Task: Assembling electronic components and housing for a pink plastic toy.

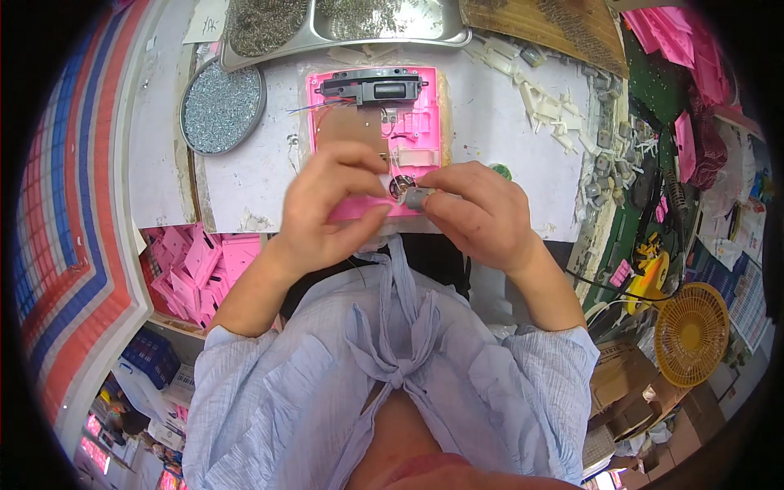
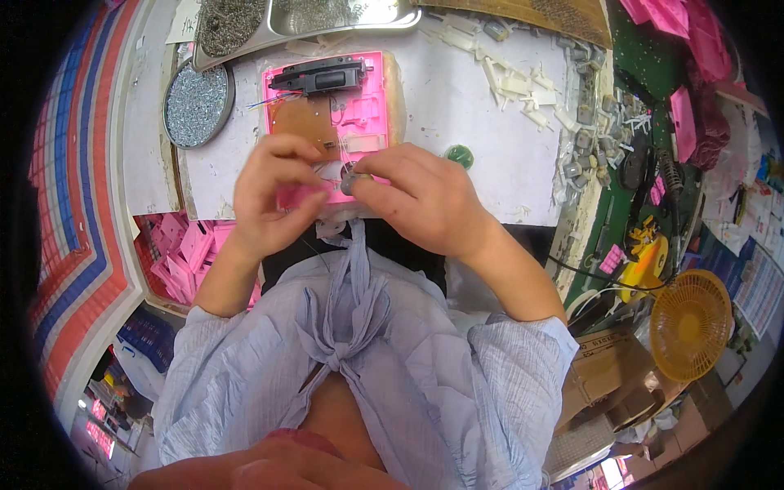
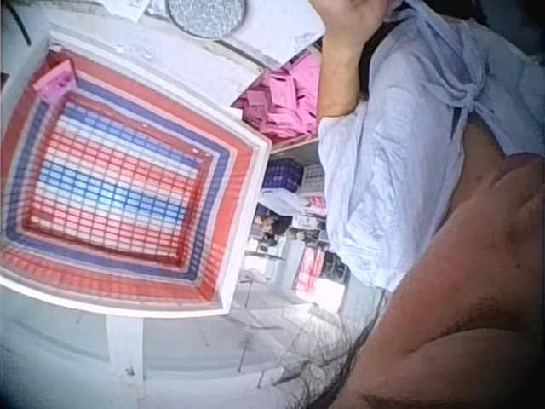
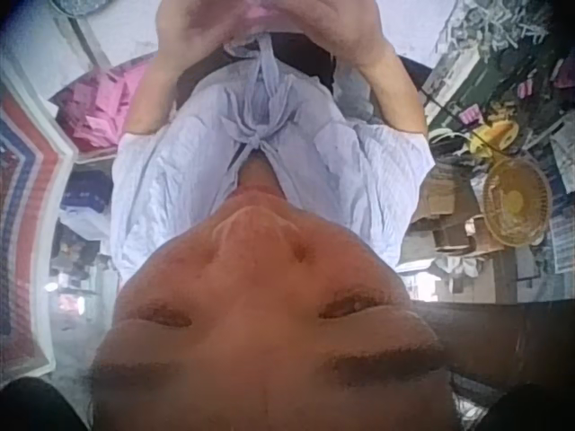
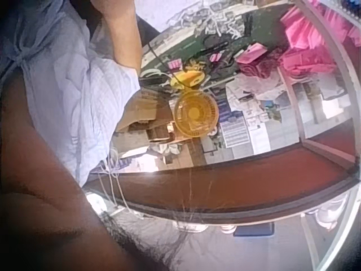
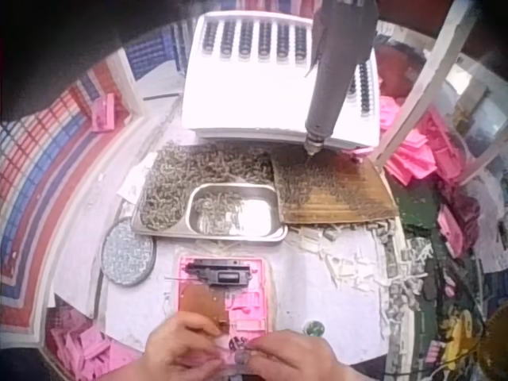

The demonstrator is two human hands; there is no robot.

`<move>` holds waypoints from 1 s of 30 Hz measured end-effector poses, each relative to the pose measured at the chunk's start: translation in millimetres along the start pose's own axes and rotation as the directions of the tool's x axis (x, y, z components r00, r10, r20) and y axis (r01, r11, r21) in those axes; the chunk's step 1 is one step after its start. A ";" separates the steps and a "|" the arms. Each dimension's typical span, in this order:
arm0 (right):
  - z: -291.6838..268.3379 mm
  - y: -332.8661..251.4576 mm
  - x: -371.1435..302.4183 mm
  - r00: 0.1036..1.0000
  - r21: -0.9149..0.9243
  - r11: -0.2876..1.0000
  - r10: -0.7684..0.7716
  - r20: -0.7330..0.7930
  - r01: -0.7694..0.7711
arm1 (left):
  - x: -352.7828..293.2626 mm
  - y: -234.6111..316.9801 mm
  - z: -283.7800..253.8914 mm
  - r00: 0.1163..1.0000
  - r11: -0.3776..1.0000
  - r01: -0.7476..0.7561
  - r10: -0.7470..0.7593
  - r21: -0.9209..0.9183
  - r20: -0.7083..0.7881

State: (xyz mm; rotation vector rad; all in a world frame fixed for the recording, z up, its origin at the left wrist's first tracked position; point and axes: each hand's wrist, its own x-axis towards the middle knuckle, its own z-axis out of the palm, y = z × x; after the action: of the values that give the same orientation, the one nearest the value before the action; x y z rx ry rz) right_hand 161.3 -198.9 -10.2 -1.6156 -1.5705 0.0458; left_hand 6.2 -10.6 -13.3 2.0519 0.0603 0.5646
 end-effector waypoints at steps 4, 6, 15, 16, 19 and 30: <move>-3.1 12.5 -1.0 0.995 -0.028 0.999 0.039 -0.090 -0.041 | 21.4 -27.8 -10.6 0.978 0.879 0.059 0.043 0.473 -0.203; -5.9 23.1 2.1 0.985 -0.019 0.996 0.083 -0.151 -0.087 | 21.0 -35.2 -13.5 0.978 0.772 0.117 0.021 0.625 -0.209; 16.4 46.9 24.0 0.959 -0.088 0.962 0.243 -0.145 -0.257 | 0.9 -23.4 -4.3 0.992 0.793 0.097 -0.026 0.601 -0.126; 17.7 46.9 24.8 0.956 -0.108 0.955 0.263 -0.127 -0.277 | -1.0 -21.5 -0.2 0.993 0.791 0.098 -0.034 0.604 -0.116; 18.2 48.4 26.0 0.946 -0.163 0.932 0.317 -0.075 -0.325 | -3.1 -18.4 4.3 0.995 0.784 0.096 -0.050 0.613 -0.092; 4.6 22.7 56.5 0.993 -0.378 0.919 0.115 -0.008 -0.110 | -9.8 -22.8 -4.5 0.984 0.826 0.156 -0.081 0.542 -0.159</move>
State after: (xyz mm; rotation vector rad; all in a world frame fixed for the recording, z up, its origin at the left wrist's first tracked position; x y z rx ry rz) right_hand 188.5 -145.9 2.9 -2.0081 -1.5621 -0.1973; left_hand -0.2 2.5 -33.9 2.5474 0.4791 0.6549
